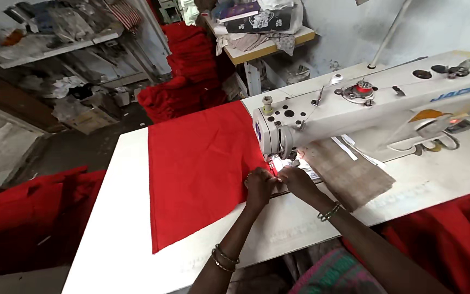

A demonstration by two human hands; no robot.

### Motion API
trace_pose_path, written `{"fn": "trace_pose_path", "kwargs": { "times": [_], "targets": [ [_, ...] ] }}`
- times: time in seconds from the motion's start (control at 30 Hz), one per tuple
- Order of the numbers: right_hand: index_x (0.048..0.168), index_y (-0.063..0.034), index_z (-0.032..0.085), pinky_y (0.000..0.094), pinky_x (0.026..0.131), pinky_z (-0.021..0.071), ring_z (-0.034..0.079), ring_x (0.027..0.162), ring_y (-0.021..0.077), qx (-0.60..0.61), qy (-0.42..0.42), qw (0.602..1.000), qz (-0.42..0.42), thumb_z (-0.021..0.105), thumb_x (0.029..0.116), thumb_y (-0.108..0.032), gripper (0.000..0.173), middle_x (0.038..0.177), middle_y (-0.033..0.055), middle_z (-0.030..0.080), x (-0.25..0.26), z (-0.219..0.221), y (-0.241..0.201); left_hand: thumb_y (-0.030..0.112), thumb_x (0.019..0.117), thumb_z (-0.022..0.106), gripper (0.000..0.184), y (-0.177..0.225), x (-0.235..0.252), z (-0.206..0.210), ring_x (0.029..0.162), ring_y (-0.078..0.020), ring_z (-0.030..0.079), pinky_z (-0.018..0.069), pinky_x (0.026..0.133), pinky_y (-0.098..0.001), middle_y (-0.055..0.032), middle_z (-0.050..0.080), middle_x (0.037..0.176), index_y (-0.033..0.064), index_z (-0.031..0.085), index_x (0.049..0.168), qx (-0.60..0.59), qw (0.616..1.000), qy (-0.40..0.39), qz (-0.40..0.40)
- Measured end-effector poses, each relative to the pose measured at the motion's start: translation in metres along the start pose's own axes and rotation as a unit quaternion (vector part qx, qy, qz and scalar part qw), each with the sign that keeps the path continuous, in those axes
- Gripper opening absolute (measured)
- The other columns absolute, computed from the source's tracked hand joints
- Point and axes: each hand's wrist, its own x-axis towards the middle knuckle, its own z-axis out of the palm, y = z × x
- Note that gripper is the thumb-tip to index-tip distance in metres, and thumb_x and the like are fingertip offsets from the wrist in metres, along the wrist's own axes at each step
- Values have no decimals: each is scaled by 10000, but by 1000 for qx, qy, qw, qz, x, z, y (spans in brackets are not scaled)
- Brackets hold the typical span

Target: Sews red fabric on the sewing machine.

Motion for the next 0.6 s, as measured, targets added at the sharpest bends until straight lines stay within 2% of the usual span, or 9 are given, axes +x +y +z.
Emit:
{"fn": "trace_pose_path", "kwargs": {
  "times": [0.07,0.13,0.23,0.3,0.33,0.4,0.47,0.53,0.6],
  "targets": [
    [951,80,730,554,856,539,696,910,408,34,65,997,-8,639,938,48,97,936,248,707,-1,5,3,135,961,694,202,11,5,-4,1154,-405,586,406,1004,-624,-241,649,1169,-56,725,1017,0,998,-14,-59],
    [919,80,745,529,794,575,714,842,389,23,135,988,-65,665,902,69,82,880,232,708,-6,16,9,100,939,712,161,12,5,-1,1086,-388,615,450,968,-596,-229,656,1119,-48,723,999,-3,998,17,-64],
    [924,88,741,468,707,596,713,808,367,-42,157,978,-130,661,867,115,102,856,215,684,-12,26,12,-44,907,636,142,-1,-9,16,1058,-452,635,476,908,-637,-220,708,1055,-35,761,971,87,991,80,55],
    [932,84,743,442,692,604,716,805,352,-72,166,973,-140,673,841,125,122,859,206,684,-9,30,13,-53,906,614,194,-7,-11,21,1100,-456,633,483,891,-635,-184,725,1087,0,780,992,155,979,92,99],
    [937,81,744,448,701,604,718,811,357,-73,169,974,-130,672,845,117,122,868,211,688,-5,30,13,-29,923,605,201,-6,-8,19,1134,-450,623,478,901,-633,-176,723,1121,13,781,1011,169,977,87,98],
    [975,84,746,509,780,587,718,879,405,-44,151,986,-58,634,927,59,124,942,252,706,5,25,8,18,955,569,243,-2,5,7,1233,-445,568,436,964,-644,-175,687,1244,28,772,1087,168,983,42,67],
    [973,77,751,537,823,574,718,890,420,-5,163,987,-5,636,967,-20,151,930,259,716,16,24,5,36,978,553,260,-1,20,-9,1259,-450,538,423,984,-640,-190,654,1288,19,753,1143,165,985,-9,58],
    [1016,62,761,534,851,562,717,895,415,17,156,987,36,634,985,-71,187,930,252,726,20,23,2,2,970,575,247,-8,35,-28,1232,-458,553,437,992,-634,-221,655,1257,-9,745,1149,167,978,-65,105],
    [1048,54,765,523,868,555,715,901,408,28,147,987,55,637,981,-83,199,942,250,728,20,22,2,13,958,624,224,-22,49,-48,1254,-419,562,415,1019,-629,-189,681,1232,28,764,1132,207,949,-119,204]
  ]
}}
